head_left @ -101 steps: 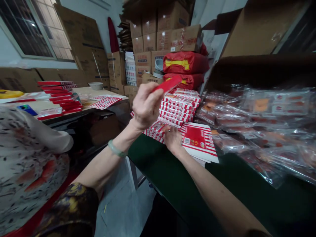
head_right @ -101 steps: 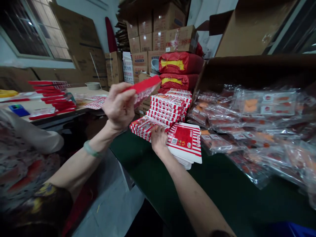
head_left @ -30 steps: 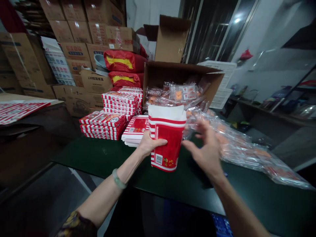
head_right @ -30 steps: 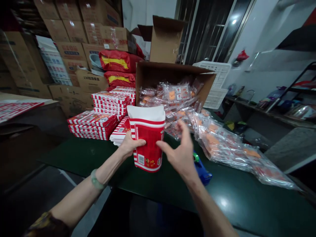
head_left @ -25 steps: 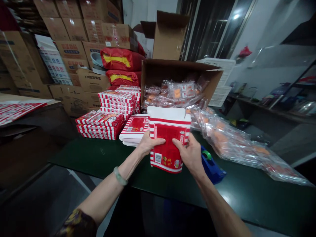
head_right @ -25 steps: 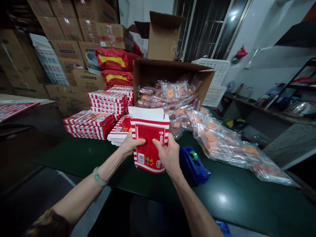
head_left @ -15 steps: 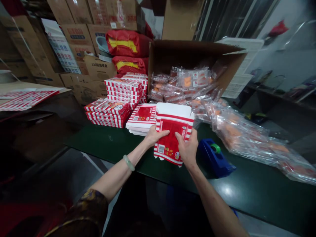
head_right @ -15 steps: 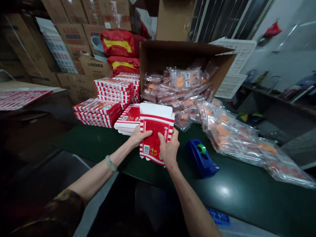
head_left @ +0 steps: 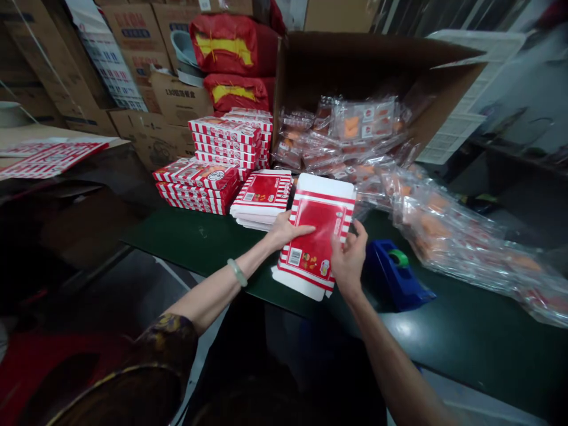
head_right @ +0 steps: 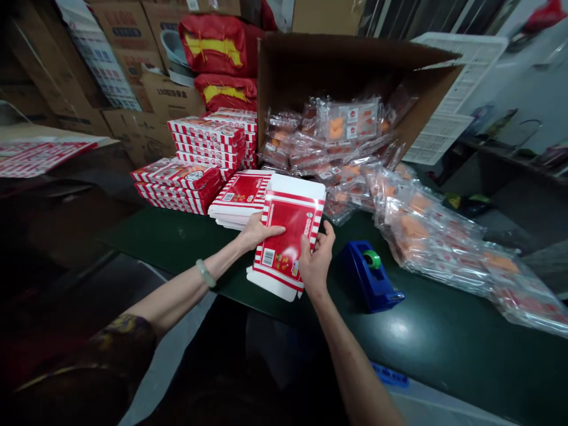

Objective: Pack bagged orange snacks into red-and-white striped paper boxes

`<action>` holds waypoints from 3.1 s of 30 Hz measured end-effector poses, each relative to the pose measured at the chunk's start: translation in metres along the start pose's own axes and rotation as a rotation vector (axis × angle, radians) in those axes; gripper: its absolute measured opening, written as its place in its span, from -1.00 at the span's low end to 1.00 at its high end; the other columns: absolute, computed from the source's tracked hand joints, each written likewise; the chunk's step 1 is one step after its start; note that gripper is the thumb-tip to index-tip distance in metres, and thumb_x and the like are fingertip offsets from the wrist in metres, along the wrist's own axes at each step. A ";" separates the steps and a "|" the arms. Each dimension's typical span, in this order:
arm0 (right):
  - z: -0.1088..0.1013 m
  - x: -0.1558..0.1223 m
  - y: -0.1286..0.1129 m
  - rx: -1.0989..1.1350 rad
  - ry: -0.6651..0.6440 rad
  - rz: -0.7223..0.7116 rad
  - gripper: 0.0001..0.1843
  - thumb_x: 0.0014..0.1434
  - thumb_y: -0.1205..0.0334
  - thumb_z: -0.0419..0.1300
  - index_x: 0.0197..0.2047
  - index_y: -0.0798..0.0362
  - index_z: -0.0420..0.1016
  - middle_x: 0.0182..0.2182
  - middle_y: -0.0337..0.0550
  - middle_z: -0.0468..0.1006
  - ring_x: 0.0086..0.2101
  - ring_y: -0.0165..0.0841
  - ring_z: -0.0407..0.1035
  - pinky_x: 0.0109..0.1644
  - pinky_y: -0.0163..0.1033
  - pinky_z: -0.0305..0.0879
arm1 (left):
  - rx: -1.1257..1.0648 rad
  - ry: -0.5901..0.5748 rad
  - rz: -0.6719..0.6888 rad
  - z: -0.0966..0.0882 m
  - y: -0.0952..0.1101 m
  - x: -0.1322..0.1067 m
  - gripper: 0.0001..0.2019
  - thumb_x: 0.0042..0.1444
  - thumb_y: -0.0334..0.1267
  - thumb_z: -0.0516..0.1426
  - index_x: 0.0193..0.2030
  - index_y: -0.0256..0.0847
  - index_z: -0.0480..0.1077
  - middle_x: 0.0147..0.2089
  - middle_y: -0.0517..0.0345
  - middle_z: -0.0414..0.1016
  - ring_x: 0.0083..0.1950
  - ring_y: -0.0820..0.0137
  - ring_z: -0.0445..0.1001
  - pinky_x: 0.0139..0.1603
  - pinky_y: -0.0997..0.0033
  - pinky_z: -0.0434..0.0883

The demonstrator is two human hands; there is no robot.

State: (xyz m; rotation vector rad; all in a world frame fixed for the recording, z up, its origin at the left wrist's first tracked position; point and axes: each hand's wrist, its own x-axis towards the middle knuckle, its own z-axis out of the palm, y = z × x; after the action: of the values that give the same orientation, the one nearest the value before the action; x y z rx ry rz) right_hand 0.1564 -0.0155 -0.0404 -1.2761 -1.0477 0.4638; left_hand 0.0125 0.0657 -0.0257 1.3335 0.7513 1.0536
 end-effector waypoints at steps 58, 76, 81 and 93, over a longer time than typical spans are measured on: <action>-0.055 0.018 -0.088 -0.263 -0.362 -0.229 -0.79 0.09 0.09 0.22 -0.28 0.05 0.44 -0.39 -0.19 0.55 -0.39 -0.39 0.43 -0.31 -0.31 0.36 | -0.107 0.349 0.540 0.028 0.047 -0.064 -0.89 0.06 -0.24 0.20 -0.30 -0.22 0.46 -0.34 0.14 0.53 -0.34 0.44 0.46 -0.26 0.45 0.38; -0.057 0.004 -0.058 -0.439 -0.357 -0.855 -0.63 0.22 0.31 0.06 0.10 0.07 0.38 -0.13 0.00 0.47 -0.16 -0.29 0.39 -0.13 -0.20 0.31 | -0.075 0.212 0.720 0.015 0.034 -0.060 -0.84 0.17 -0.23 0.10 -0.33 -0.22 0.47 -0.24 0.04 0.54 -0.19 0.34 0.50 -0.12 0.27 0.40; -0.040 0.003 -0.050 -0.283 -0.244 -0.823 -0.62 0.19 0.41 0.07 0.06 -0.04 0.39 -0.17 -0.07 0.44 -0.17 -0.34 0.38 -0.10 -0.19 0.32 | 0.144 0.161 0.821 0.013 0.040 -0.060 -0.81 -0.07 -0.36 0.29 -0.31 -0.23 0.39 -0.18 0.01 0.53 -0.16 0.33 0.52 -0.17 0.31 0.45; -0.192 0.041 -0.017 -0.517 -0.108 0.395 -0.87 -0.17 0.27 0.33 -0.61 0.12 0.49 -0.64 -0.25 0.46 -0.55 -0.44 0.31 -0.44 -0.34 0.25 | 0.449 0.558 0.973 0.034 0.024 -0.059 -0.76 -0.11 -0.43 0.30 -0.28 -0.17 0.38 -0.20 0.15 0.50 -0.16 0.37 0.50 -0.12 0.30 0.45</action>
State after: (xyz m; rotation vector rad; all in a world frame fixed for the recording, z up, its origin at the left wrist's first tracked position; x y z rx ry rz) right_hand 0.3323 -0.0936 0.0023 -1.9548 -1.0427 0.5861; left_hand 0.0167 -0.0039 -0.0056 1.8816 0.7682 2.1859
